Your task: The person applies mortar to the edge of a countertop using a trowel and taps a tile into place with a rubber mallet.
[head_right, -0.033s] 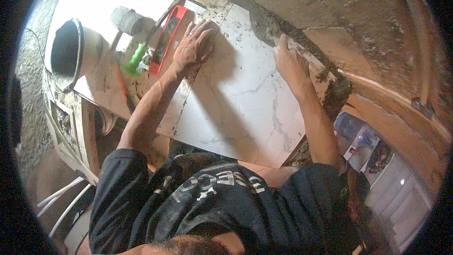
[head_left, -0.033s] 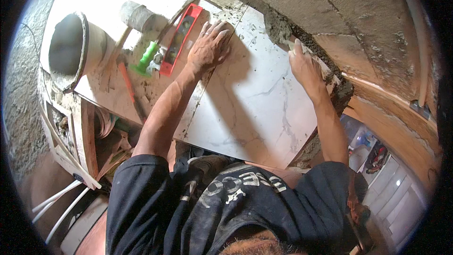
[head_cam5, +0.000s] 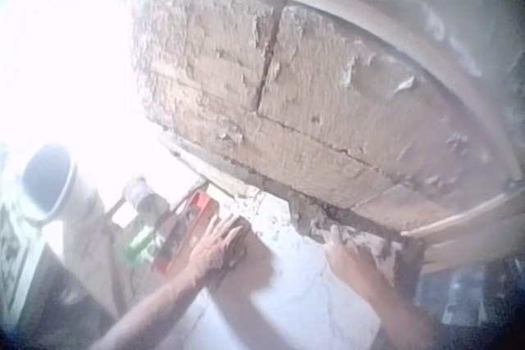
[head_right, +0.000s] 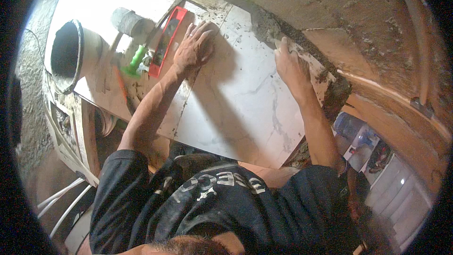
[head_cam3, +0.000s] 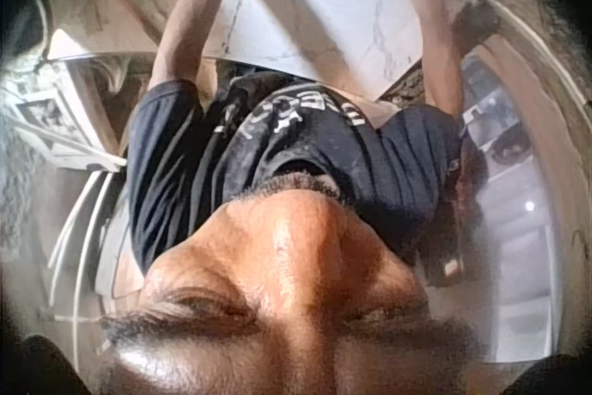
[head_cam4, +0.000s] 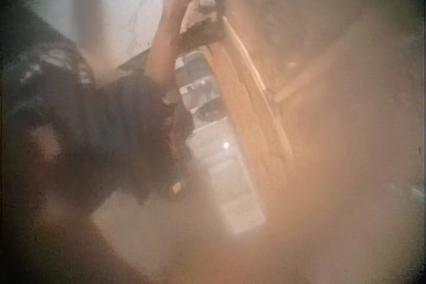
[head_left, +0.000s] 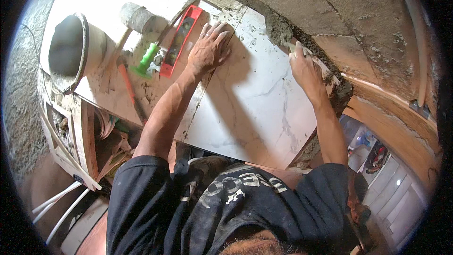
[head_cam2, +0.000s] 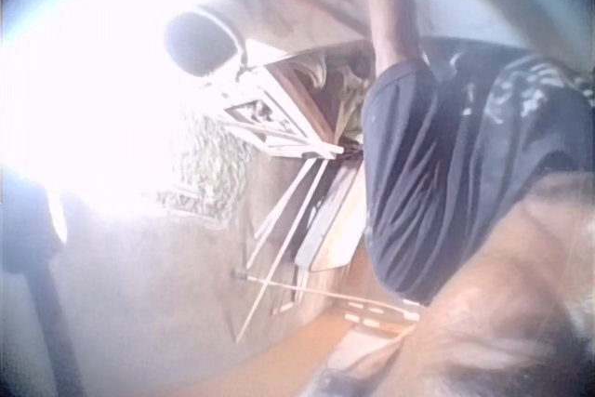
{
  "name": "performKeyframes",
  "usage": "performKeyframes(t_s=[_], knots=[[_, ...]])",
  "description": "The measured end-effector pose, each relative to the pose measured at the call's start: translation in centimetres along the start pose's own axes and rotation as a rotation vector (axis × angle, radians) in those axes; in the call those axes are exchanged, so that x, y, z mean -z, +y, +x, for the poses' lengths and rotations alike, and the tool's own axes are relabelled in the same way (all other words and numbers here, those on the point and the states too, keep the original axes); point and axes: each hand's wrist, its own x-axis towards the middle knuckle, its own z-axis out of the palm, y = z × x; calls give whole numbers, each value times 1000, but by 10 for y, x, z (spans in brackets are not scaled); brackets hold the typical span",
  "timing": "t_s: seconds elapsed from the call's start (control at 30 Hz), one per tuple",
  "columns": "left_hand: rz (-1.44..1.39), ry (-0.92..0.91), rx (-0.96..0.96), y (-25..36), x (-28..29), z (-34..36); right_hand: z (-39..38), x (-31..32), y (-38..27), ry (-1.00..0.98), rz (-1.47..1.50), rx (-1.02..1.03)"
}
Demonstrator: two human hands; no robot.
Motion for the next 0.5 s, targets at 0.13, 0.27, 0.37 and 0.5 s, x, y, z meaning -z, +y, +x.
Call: performKeyframes(t_s=[0.13,0.27,0.37,0.5], knots=[[-9,0,4,7,5,2,16,-28,-40,90,257,103],[-5,22,-13,2,3,4,93,-35,-105,7,300,181],[-21,16,-19,-1,5,2,83,-29,-77,-58,218,108],[-31,54,-12,0,3,-4,35,24,-41,-284,245,-182]])
